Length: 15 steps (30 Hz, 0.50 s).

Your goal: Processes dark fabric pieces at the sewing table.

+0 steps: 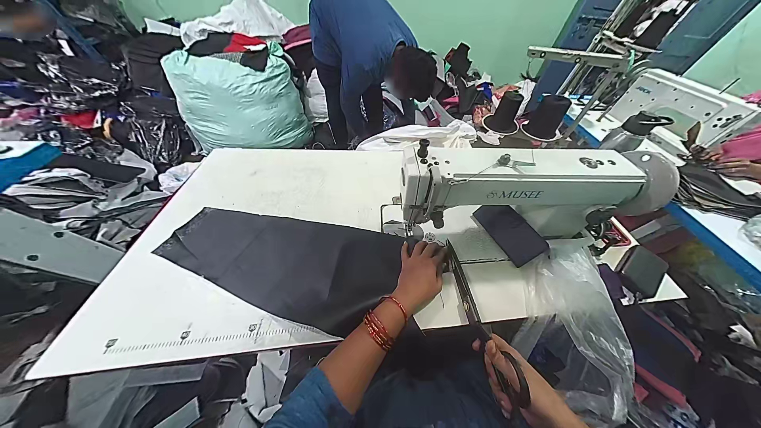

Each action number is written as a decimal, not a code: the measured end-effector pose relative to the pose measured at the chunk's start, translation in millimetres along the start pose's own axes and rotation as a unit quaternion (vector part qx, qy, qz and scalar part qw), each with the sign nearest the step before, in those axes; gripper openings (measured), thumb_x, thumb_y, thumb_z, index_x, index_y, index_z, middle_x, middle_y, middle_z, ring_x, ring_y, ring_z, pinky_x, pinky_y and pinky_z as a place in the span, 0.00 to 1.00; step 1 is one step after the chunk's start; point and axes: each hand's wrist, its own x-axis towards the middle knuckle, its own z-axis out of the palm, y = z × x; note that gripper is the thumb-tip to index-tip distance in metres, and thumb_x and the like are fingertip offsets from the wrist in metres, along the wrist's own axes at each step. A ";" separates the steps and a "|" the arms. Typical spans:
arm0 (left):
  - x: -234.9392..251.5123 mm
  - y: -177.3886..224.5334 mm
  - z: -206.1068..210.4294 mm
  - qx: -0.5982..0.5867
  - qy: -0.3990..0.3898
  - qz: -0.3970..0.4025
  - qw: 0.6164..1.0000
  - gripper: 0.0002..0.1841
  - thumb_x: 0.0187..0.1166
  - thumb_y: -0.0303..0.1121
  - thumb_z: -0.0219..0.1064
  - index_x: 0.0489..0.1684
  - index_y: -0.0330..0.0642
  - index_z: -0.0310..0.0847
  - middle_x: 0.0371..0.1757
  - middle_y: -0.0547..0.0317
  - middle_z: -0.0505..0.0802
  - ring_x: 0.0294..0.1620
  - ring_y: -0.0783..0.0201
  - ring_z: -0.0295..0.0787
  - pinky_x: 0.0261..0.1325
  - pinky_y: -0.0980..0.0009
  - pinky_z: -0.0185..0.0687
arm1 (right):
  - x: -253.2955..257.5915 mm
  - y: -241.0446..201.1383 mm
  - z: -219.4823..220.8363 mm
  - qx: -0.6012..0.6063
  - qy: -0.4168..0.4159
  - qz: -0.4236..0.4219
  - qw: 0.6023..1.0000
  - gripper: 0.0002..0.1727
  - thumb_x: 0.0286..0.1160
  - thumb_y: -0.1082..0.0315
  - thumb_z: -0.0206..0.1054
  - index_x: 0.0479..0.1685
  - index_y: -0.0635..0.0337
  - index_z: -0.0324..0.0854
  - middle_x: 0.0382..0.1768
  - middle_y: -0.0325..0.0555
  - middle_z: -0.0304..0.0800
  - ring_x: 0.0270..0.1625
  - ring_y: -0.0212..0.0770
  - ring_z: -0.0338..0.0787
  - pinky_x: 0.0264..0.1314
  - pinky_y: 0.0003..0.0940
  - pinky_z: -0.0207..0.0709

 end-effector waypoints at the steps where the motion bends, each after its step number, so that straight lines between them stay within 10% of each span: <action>1: -0.2 0.1 0.0 0.001 -0.001 0.000 1.000 0.25 0.90 0.41 0.50 0.86 0.59 0.71 0.86 0.59 0.75 0.92 0.48 0.57 0.88 0.28 0.29 | -0.7 -0.8 0.8 0.003 0.001 0.000 1.000 0.36 0.71 0.29 0.64 0.56 0.52 0.70 0.17 0.29 0.71 0.11 0.26 0.72 0.14 0.21 0.74; 8: -20.0 -15.8 3.9 0.002 0.030 0.072 0.997 0.23 0.89 0.39 0.52 0.82 0.56 0.78 0.82 0.55 0.80 0.89 0.44 0.64 0.85 0.24 0.37 | -11.3 1.0 -21.9 0.003 -0.043 0.016 0.999 0.45 0.59 0.20 0.67 0.59 0.51 0.71 0.20 0.29 0.73 0.13 0.27 0.74 0.15 0.22 0.75; 15: -69.8 -67.9 4.3 -0.020 0.101 0.237 0.966 0.19 0.85 0.38 0.58 0.69 0.55 0.88 0.71 0.57 0.90 0.80 0.44 0.79 0.78 0.21 0.54 | -42.9 -1.2 -78.7 -0.084 -0.181 0.044 0.979 0.38 0.68 0.21 0.60 0.59 0.45 0.73 0.22 0.26 0.72 0.16 0.24 0.70 0.17 0.20 0.68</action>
